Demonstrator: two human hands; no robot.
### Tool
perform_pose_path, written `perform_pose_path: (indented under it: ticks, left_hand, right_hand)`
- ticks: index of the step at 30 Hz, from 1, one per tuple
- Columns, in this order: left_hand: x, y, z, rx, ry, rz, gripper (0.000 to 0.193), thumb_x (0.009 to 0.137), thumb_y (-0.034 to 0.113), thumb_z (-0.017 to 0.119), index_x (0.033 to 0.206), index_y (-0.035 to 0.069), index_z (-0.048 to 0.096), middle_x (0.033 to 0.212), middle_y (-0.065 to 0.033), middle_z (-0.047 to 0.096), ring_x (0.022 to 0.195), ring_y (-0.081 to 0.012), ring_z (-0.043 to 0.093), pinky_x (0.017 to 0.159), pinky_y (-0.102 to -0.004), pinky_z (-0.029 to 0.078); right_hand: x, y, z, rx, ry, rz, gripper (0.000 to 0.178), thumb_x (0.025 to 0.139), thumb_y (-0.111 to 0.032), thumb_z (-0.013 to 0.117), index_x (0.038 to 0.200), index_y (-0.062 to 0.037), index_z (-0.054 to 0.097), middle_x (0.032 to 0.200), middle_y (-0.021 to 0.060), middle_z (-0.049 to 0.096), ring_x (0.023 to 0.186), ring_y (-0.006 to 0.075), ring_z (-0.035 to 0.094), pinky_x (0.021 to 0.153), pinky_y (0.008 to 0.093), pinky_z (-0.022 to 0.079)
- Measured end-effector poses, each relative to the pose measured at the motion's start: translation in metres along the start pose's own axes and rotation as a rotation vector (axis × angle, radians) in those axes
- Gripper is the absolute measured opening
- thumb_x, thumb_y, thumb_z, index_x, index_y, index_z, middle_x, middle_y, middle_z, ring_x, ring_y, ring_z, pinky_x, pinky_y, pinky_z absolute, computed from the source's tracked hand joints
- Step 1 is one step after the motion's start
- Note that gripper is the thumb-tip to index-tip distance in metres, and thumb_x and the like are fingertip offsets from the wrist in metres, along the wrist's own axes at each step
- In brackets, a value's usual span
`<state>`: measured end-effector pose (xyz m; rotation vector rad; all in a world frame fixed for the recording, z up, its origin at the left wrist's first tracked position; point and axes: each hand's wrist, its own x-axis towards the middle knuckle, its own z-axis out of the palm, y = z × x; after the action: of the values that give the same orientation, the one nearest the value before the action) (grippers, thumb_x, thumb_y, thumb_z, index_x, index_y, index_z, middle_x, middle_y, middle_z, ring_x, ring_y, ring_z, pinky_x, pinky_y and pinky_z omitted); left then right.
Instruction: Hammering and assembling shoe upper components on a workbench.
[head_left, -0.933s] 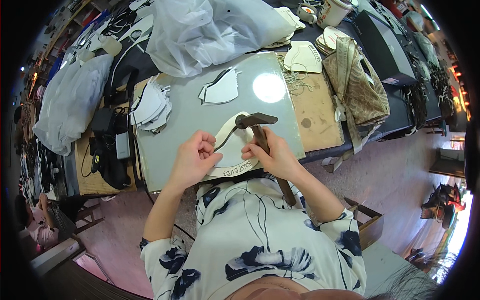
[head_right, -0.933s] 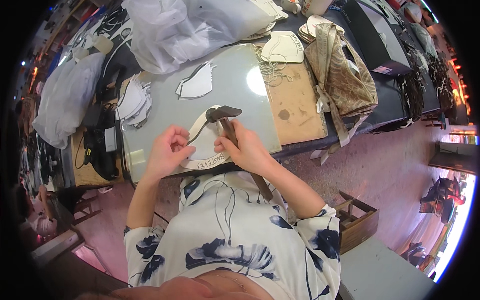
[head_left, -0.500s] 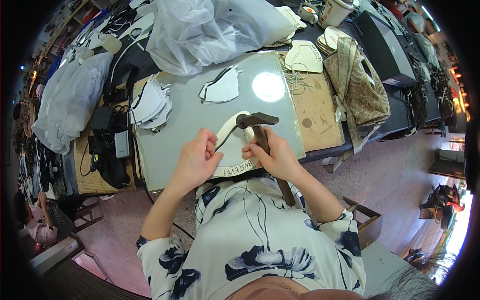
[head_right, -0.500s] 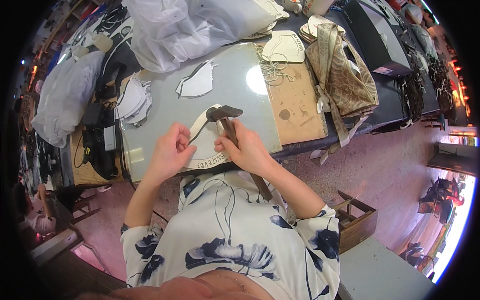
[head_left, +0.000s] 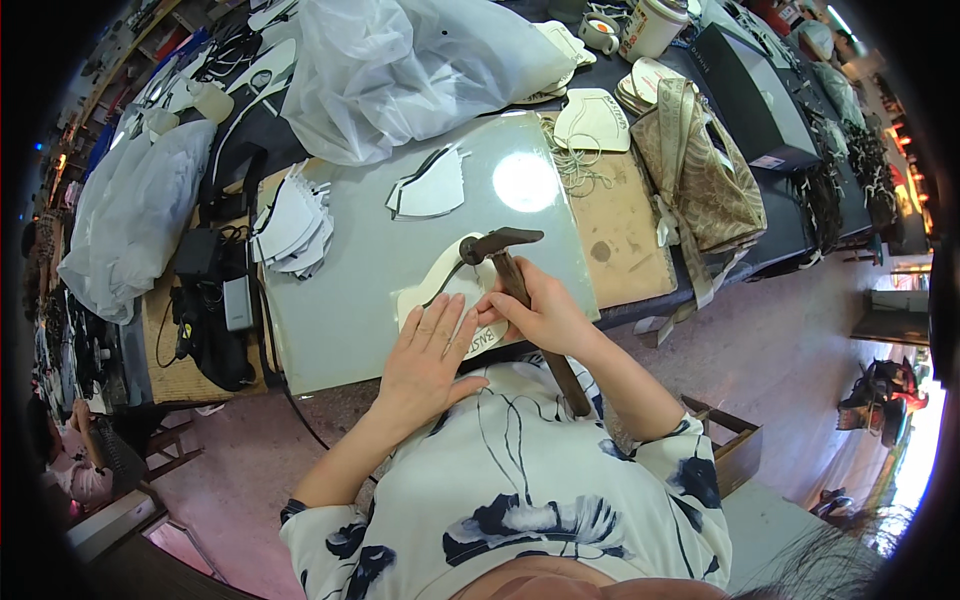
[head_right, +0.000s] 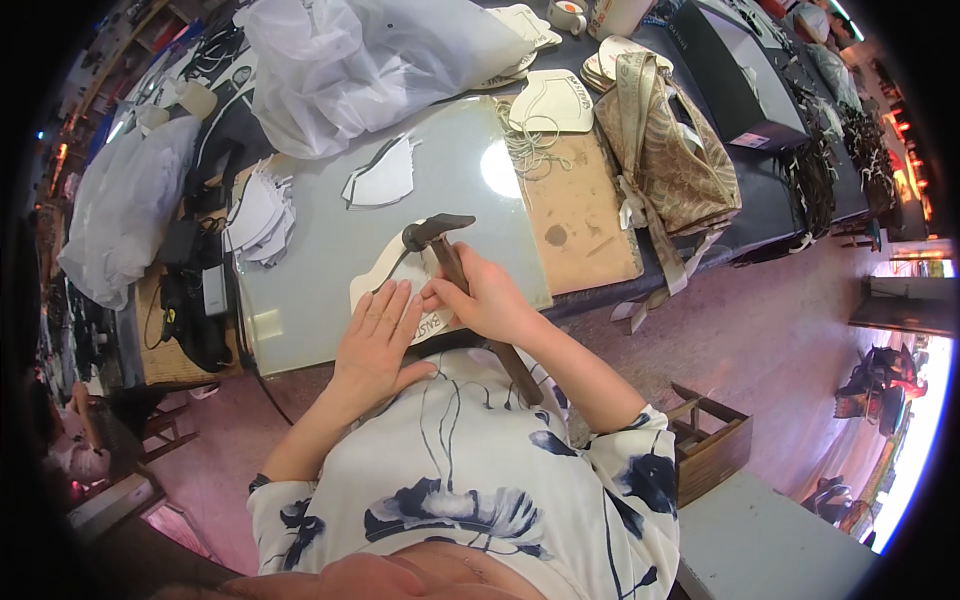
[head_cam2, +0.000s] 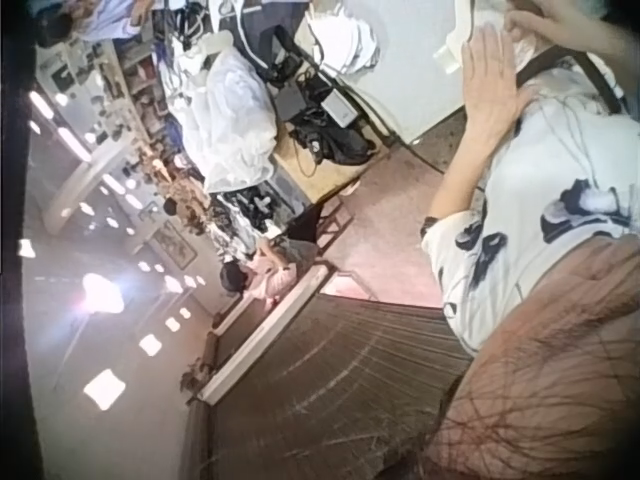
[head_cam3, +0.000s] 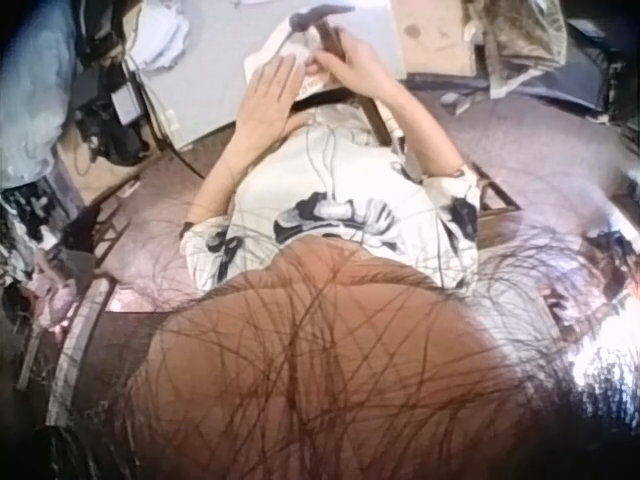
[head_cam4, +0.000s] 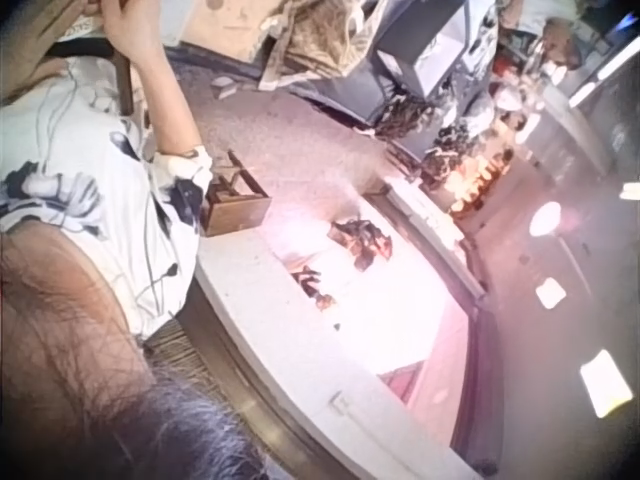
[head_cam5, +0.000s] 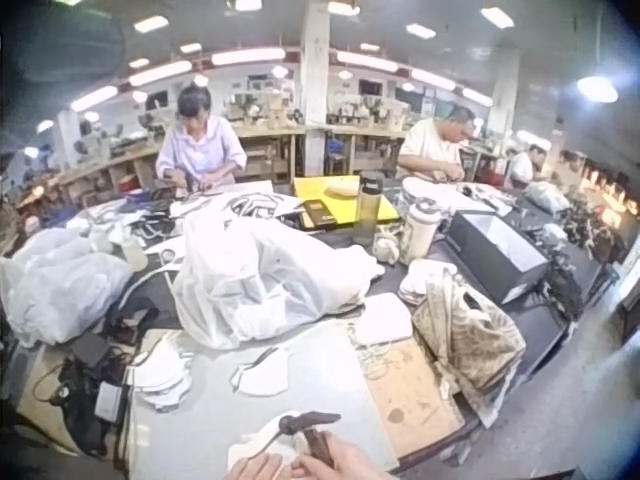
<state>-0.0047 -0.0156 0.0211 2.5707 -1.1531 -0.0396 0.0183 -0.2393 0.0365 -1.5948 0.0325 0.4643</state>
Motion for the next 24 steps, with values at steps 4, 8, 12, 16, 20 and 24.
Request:
perform_pose_path:
  ticks: [4, 8, 12, 16, 20, 24]
  left_hand:
    - [0.006, 0.002, -0.001, 0.013, 0.018, 0.001, 0.085, 0.074, 0.048, 0.076, 0.140, 0.002, 0.047, 0.150, -0.0201, 0.040, 0.141, -0.0360, 0.036, 0.115, -0.0510, 0.028]
    - [0.012, 0.000, 0.000, 0.024, 0.067, 0.018, 0.077, 0.075, 0.049, 0.075, 0.131, 0.001, 0.053, 0.150, -0.0195, 0.040, 0.138, -0.0356, 0.038, 0.112, -0.0511, 0.029]
    - [0.016, -0.001, 0.000, 0.039, 0.077, 0.019, 0.074, 0.076, 0.053, 0.072, 0.126, 0.001, 0.054, 0.147, -0.0185, 0.043, 0.135, -0.0346, 0.039, 0.110, -0.0497, 0.029]
    - [0.015, -0.004, 0.003, 0.027, 0.092, 0.022, 0.074, 0.078, 0.055, 0.070, 0.126, 0.002, 0.055, 0.140, -0.0162, 0.047, 0.134, -0.0335, 0.040, 0.110, -0.0490, 0.029]
    - [0.017, -0.005, 0.000, 0.014, 0.099, 0.026, 0.073, 0.078, 0.055, 0.071, 0.126, 0.003, 0.055, 0.132, -0.0145, 0.051, 0.133, -0.0329, 0.041, 0.110, -0.0484, 0.030]
    - [0.023, -0.014, -0.005, -0.284, 0.199, -0.006, 0.053, 0.078, 0.035, 0.076, 0.117, 0.003, 0.059, 0.123, -0.0126, 0.056, 0.123, -0.0322, 0.049, 0.105, -0.0482, 0.034]
  right_hand:
    - [0.002, -0.011, -0.019, 0.046, -0.015, 0.039, 0.017, 0.102, -0.015, 0.051, 0.107, 0.0003, 0.048, 0.089, 0.0076, 0.069, 0.084, 0.0132, 0.072, 0.056, 0.0271, 0.055]
    - [-0.002, -0.032, -0.047, -0.808, 0.067, -0.183, 0.019, 0.099, -0.021, 0.055, 0.103, -0.0025, 0.053, 0.074, 0.0138, 0.065, 0.070, 0.0266, 0.068, 0.054, 0.0389, 0.049]
    - [-0.009, -0.048, -0.039, -1.145, 0.052, -0.277, 0.030, 0.097, -0.032, 0.058, 0.093, -0.0024, 0.051, 0.076, 0.0177, 0.065, 0.068, 0.0368, 0.065, 0.057, 0.0453, 0.050]
    - [-0.003, -0.054, -0.023, -1.193, 0.033, -0.235, 0.032, 0.098, -0.033, 0.056, 0.089, -0.0027, 0.051, 0.069, 0.0156, 0.065, 0.063, 0.0365, 0.065, 0.054, 0.0452, 0.050]
    - [0.004, -0.054, -0.021, -1.289, 0.011, -0.230, 0.033, 0.097, -0.033, 0.057, 0.088, -0.0023, 0.051, 0.066, 0.0152, 0.064, 0.060, 0.0361, 0.064, 0.052, 0.0452, 0.049]
    - [0.008, -0.046, -0.024, -1.325, -0.014, -0.193, 0.035, 0.097, -0.035, 0.058, 0.085, -0.0026, 0.052, 0.062, 0.0139, 0.063, 0.056, 0.0345, 0.064, 0.049, 0.0437, 0.049]
